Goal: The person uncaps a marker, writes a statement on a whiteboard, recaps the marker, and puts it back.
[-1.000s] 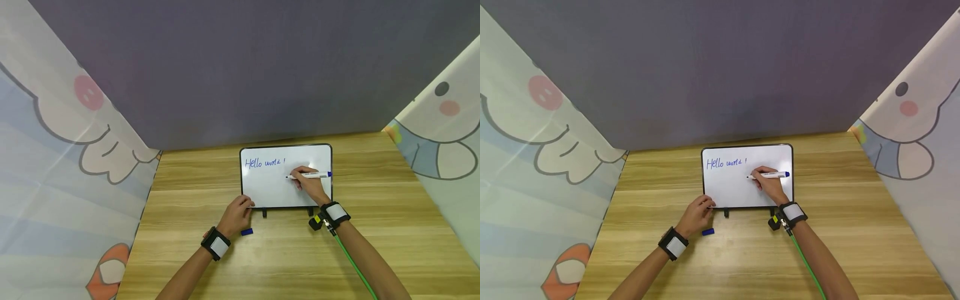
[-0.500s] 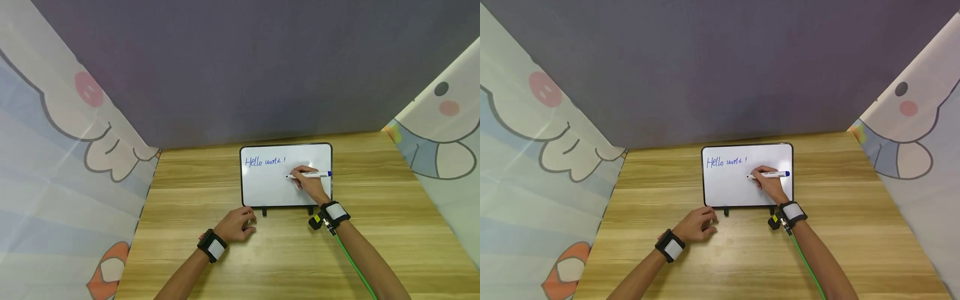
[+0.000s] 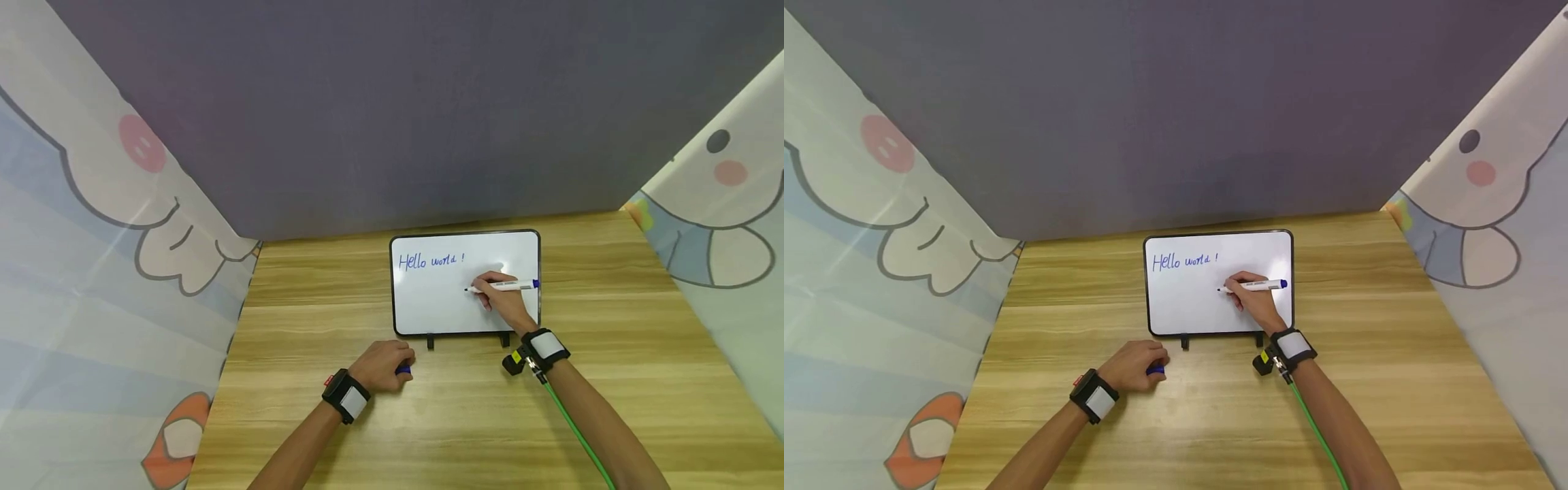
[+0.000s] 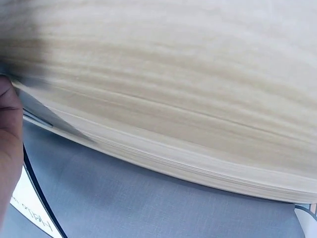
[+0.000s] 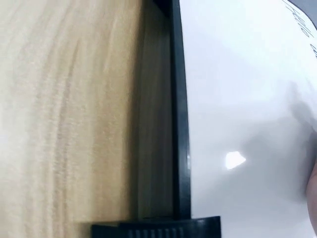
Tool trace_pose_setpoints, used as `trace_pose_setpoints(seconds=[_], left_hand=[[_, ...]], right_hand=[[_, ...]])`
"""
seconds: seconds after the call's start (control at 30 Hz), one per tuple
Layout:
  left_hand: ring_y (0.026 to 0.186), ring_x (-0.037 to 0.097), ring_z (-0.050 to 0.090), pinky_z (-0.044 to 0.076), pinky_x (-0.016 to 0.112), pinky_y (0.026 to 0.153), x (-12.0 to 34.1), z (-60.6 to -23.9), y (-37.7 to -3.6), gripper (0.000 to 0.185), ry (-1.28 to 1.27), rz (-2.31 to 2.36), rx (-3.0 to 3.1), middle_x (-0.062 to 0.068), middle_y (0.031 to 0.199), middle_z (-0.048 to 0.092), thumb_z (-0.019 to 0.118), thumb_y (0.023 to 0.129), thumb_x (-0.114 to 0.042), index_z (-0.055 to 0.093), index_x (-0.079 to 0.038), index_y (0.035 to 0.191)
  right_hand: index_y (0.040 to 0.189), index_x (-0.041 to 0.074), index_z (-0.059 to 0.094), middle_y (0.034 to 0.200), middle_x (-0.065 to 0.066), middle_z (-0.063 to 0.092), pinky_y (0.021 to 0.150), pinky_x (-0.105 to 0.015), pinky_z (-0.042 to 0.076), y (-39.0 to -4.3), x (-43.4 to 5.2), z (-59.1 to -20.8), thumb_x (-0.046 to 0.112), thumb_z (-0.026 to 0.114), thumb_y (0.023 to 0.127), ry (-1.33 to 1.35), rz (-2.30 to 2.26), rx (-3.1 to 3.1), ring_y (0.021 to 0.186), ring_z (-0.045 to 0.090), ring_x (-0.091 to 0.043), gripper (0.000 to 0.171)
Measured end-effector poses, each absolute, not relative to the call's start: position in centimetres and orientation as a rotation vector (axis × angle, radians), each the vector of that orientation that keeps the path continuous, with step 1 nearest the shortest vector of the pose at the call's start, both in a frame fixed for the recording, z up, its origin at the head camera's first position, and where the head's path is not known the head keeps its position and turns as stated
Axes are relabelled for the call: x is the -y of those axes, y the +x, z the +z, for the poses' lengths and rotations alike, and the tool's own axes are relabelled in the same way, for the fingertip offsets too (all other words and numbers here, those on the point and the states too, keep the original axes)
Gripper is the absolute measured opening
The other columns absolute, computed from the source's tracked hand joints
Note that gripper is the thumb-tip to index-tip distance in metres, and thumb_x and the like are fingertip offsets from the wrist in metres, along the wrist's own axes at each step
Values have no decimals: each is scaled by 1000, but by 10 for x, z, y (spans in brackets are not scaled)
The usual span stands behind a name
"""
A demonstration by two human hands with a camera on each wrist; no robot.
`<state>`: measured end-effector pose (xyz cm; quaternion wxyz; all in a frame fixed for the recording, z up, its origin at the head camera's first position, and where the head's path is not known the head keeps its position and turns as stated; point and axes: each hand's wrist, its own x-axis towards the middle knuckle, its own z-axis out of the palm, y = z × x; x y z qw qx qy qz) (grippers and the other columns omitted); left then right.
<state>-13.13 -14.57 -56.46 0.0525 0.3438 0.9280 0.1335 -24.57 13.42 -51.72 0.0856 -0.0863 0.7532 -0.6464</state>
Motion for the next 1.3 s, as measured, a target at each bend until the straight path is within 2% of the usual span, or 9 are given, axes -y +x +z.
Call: trace_pose_setpoints(seconds=[0.2,0.37,0.5,0.67,0.83,1.03,1.27,1.3], left_hand=[[65,0,42,32,12,54,140,-561,-132,18,1029,394,-2809,-13,78,50,71,78,-35,58,-22,83],[65,0,43,34,13,54,136,-560,-134,18,1017,425,-2813,-13,80,52,70,78,-35,59,-22,84],[65,-1,46,37,14,56,131,-557,-136,16,1016,471,-2829,-13,82,55,69,79,-34,60,-23,85],[63,-1,45,35,13,54,123,-555,-140,15,1038,471,-2881,-13,81,53,68,79,-34,58,-23,84],[63,-1,45,34,13,54,115,-554,-144,16,1034,489,-2932,-13,81,52,68,80,-35,57,-23,83],[63,-1,44,33,13,53,109,-552,-147,16,983,509,-2957,-12,81,51,67,81,-35,57,-22,84],[62,1,44,33,13,52,104,-551,-150,19,910,532,-3006,-10,80,49,65,84,-36,59,-19,88],[63,1,44,33,13,52,103,-551,-150,19,901,547,-3008,-10,80,50,65,84,-35,59,-18,89]], right_hand=[[91,-6,63,59,2,56,41,-24,42,-242,-136,-533,16,59,90,-308,-1910,-2264,47,49,-7,22],[89,-5,64,60,-1,58,40,-25,42,-236,-136,-542,17,61,89,-323,-1936,-2238,46,49,-7,22],[89,-5,64,60,-1,58,40,-24,41,-229,-133,-546,15,60,90,-340,-1957,-2198,46,48,-6,21],[90,-8,63,58,0,57,39,-24,41,-218,-128,-542,11,57,92,-387,-1943,-2141,45,47,-7,20],[91,-11,62,59,-6,57,39,-24,41,-210,-126,-541,8,56,91,-367,-1928,-2105,45,47,-7,20],[90,-6,64,61,-5,57,40,-23,42,-213,-124,-560,19,60,90,-319,-1911,-2102,45,49,-6,25],[91,-8,64,71,-35,54,40,-24,42,-203,-119,-545,11,57,91,-334,-1892,-2093,46,49,-8,20],[90,-8,64,71,-34,54,40,-24,42,-203,-119,-546,12,58,91,-343,-1890,-2091,46,49,-8,20]])
